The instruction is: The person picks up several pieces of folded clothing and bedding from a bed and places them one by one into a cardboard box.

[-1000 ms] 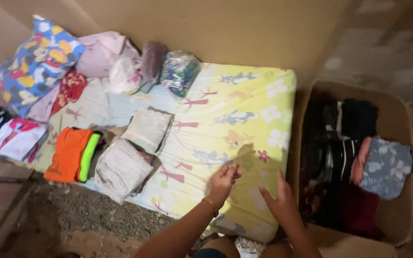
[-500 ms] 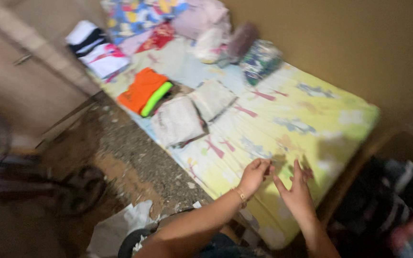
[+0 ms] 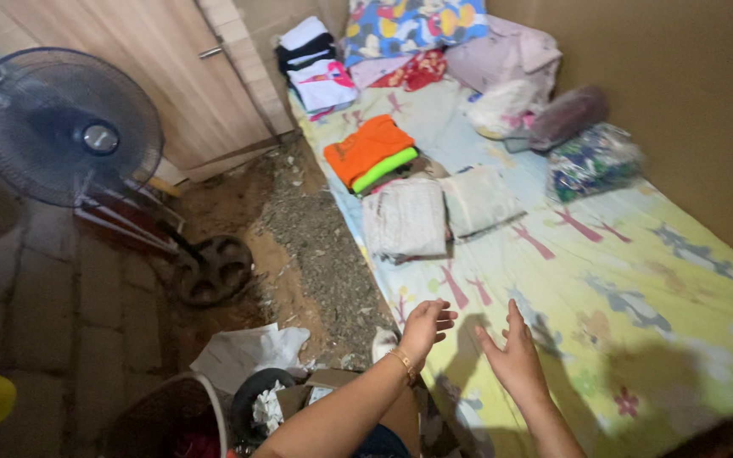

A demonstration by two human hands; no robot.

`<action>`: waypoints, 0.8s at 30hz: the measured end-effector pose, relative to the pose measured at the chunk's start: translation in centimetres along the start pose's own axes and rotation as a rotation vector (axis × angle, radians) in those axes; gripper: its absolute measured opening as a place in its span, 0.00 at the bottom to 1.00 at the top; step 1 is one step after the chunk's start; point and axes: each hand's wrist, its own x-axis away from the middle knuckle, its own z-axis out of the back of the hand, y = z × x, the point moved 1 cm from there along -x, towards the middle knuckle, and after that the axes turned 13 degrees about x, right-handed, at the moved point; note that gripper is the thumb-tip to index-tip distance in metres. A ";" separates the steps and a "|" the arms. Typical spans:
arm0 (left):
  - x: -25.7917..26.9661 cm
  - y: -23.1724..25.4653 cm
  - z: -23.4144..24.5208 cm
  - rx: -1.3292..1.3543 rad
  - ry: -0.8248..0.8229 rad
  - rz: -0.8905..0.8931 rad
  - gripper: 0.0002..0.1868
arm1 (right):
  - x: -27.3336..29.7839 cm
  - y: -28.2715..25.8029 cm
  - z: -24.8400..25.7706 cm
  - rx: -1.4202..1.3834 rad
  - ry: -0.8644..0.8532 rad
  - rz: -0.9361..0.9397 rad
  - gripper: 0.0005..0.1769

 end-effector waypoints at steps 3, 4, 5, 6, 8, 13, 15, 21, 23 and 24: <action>-2.2 1.4 2.4 0.031 0.057 -0.009 0.22 | -2.4 -1.1 -2.0 0.015 -0.047 -0.003 0.57; -3.0 1.8 3.3 0.070 0.072 -0.002 0.21 | -3.5 -1.6 -2.7 0.031 -0.063 -0.009 0.57; -4.2 2.3 4.2 0.106 0.084 0.005 0.21 | -4.7 -1.9 -3.5 0.032 -0.055 0.008 0.57; -5.5 2.7 5.1 0.118 0.093 0.014 0.20 | -5.8 -2.2 -4.3 0.033 -0.046 0.024 0.57; -8.8 3.8 6.9 0.140 0.107 0.034 0.19 | -9.0 -3.0 -6.0 0.001 -0.007 0.071 0.57; -15.9 9.5 11.3 0.145 0.081 0.008 0.18 | -15.4 -8.4 -9.6 -0.069 -0.023 -0.012 0.57; -17.9 12.1 13.1 0.141 0.083 0.031 0.18 | -18.6 -11.3 -10.2 -0.117 -0.052 0.031 0.56; -24.3 18.7 19.5 0.140 0.091 0.020 0.16 | -26.6 -17.7 -15.4 -0.229 0.033 0.220 0.53; -25.5 20.1 21.5 0.165 0.114 0.012 0.17 | -28.1 -19.0 -16.7 -0.263 -0.007 0.221 0.53; -25.8 20.5 22.5 0.179 0.114 0.004 0.17 | -28.7 -19.8 -17.4 -0.270 -0.013 0.235 0.54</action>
